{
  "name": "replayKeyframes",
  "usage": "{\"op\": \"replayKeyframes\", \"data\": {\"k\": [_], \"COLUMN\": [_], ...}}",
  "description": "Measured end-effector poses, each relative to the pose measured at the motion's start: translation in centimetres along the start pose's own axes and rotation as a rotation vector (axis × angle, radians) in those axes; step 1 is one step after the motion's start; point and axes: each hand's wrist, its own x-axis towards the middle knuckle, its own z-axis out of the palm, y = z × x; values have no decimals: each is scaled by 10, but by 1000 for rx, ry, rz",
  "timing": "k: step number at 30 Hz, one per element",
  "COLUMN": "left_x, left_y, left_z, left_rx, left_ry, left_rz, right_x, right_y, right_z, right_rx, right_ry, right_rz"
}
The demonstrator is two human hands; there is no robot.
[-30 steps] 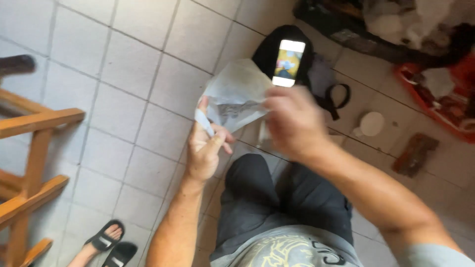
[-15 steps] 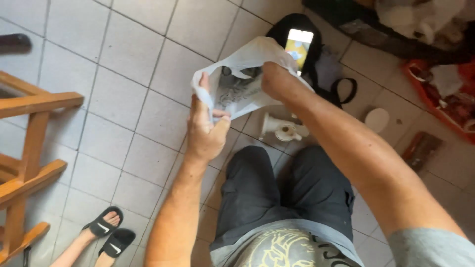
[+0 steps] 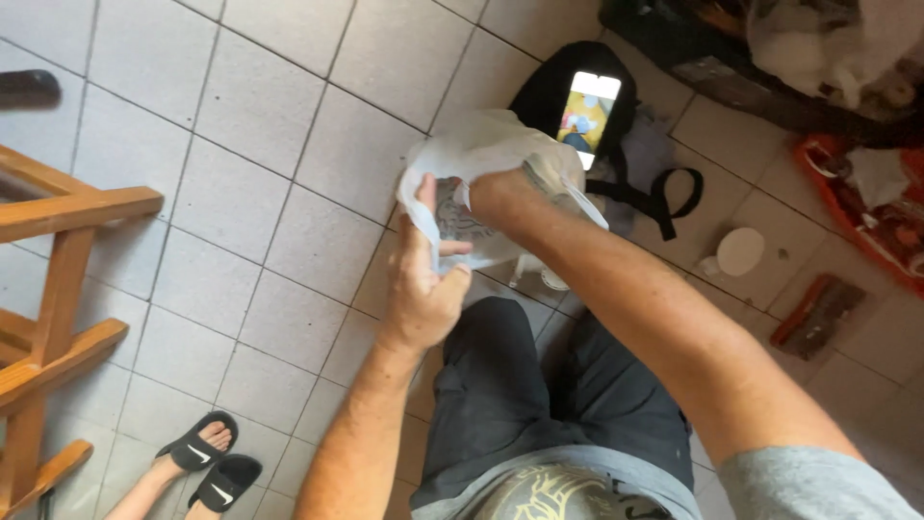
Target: Inspecting a white plastic pump component by comparing it to reference images on a smartphone.
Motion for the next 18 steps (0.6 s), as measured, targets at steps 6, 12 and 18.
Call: {"op": "replayKeyframes", "data": {"k": [6,12,18], "left_x": [-4,-5,-2], "left_y": [2,6,6], "left_z": [2,2,1], "left_rx": [-33,-62,-72], "left_ry": [7,2,-18], "left_rz": [-21,-4,9], "right_x": [23,44,38], "right_y": [-19,-35,-18], "right_z": [17,12,-9], "right_rx": [181,362,494], "right_ry": [-57,-117,-190], "right_rz": [77,146,252]}}
